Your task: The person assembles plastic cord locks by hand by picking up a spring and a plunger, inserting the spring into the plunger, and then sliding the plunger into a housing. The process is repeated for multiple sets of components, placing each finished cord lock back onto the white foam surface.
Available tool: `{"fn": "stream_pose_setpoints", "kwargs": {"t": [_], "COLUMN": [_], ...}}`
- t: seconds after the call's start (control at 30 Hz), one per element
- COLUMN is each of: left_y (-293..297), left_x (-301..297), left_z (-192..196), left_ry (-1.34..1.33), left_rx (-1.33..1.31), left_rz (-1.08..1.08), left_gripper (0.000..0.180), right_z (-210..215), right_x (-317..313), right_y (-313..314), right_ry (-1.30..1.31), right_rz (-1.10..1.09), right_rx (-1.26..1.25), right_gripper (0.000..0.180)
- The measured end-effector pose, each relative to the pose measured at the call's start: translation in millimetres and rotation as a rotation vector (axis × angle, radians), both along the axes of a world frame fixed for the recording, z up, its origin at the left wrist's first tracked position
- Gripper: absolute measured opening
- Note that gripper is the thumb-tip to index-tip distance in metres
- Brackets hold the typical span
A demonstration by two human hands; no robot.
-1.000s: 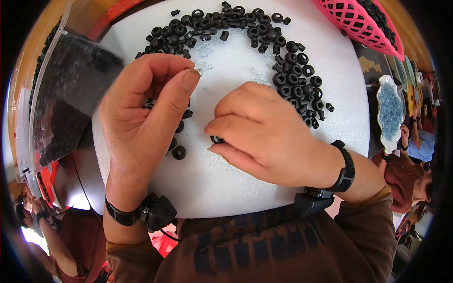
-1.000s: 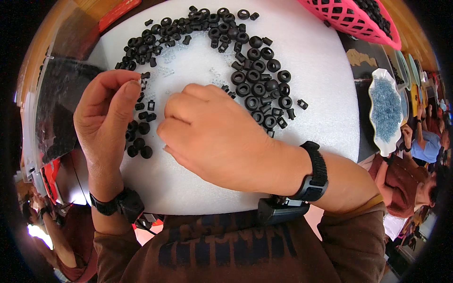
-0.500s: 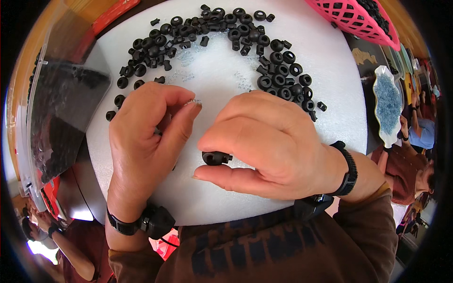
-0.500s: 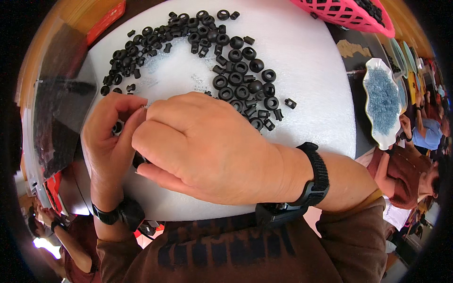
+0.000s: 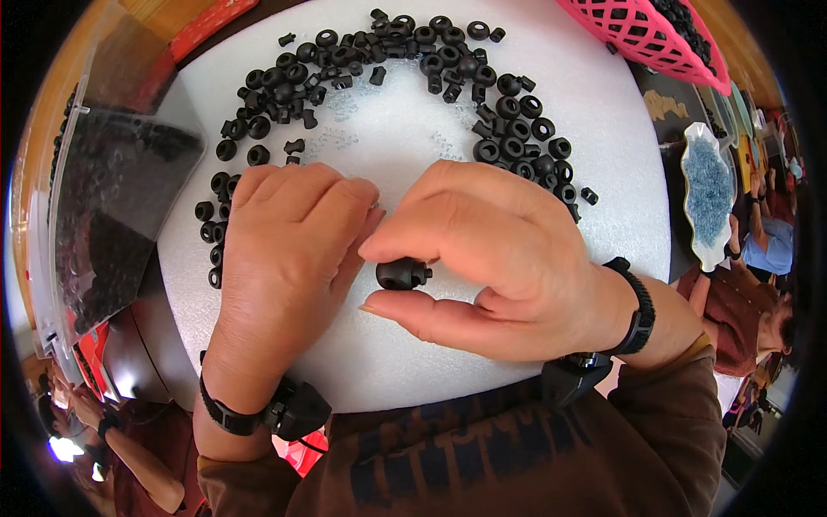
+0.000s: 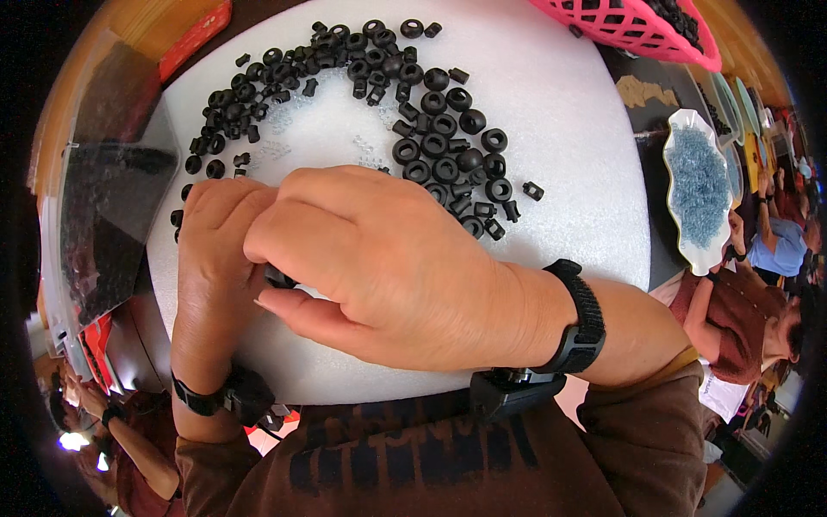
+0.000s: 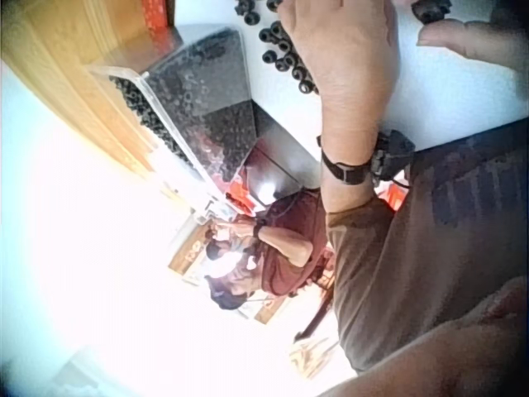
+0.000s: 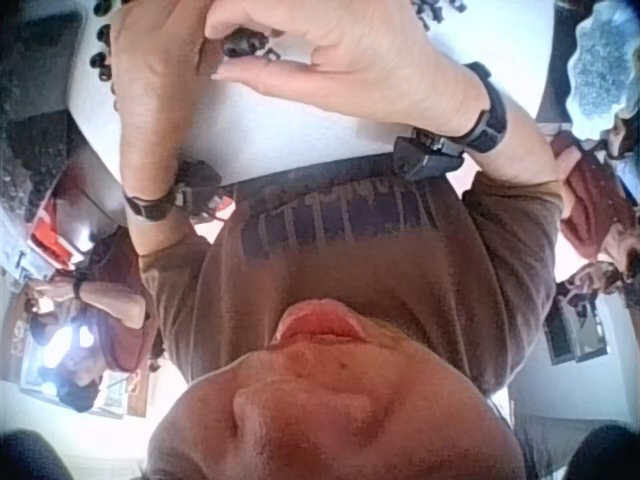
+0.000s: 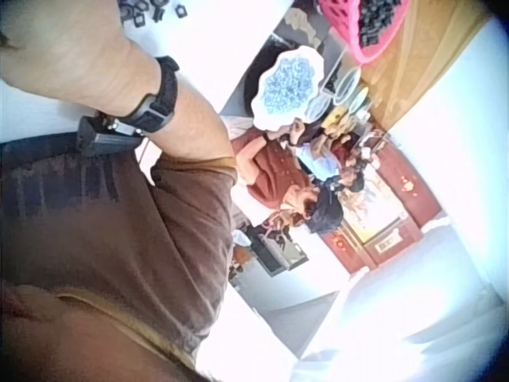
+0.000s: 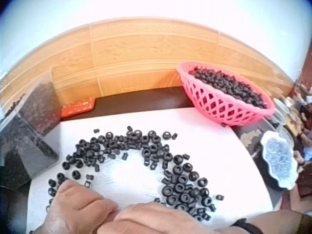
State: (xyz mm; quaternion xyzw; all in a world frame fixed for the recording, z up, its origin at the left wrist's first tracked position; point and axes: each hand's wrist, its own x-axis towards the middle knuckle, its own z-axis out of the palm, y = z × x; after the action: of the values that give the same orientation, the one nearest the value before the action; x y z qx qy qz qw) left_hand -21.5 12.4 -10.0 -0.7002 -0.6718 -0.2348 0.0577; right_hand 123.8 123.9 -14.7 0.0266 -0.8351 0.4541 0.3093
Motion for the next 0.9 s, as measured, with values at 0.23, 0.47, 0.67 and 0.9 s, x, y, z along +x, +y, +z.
{"fn": "stream_pose_setpoints", "kwargs": {"t": [0.23, 0.47, 0.67, 0.9], "left_y": [-5.8, -15.6, -14.4, -12.2], "left_x": [1.1, 11.7, 8.4, 15.2], "left_z": [7.4, 25.9, 25.4, 27.8], "left_ry": [-0.150, -1.026, -1.005, -1.248], "left_rx": [-0.018, -0.224, -0.367, -0.323], "left_rz": [0.021, 0.129, 0.081, 0.101], "left_gripper": [0.019, 0.034, 0.030, 0.012], "right_z": [6.2, 6.0, 8.6, 8.2], "right_x": [1.5, 2.8, 4.6, 2.8], "right_y": [0.5, 3.9, 4.0, 5.0], "right_ry": [-0.076, -0.112, -0.153, -0.145], "right_rz": [0.013, 0.014, 0.006, 0.003], "right_rx": [-0.082, -0.073, -0.099, -0.116], "right_gripper": [0.036, 0.039, 0.037, 0.035]}}
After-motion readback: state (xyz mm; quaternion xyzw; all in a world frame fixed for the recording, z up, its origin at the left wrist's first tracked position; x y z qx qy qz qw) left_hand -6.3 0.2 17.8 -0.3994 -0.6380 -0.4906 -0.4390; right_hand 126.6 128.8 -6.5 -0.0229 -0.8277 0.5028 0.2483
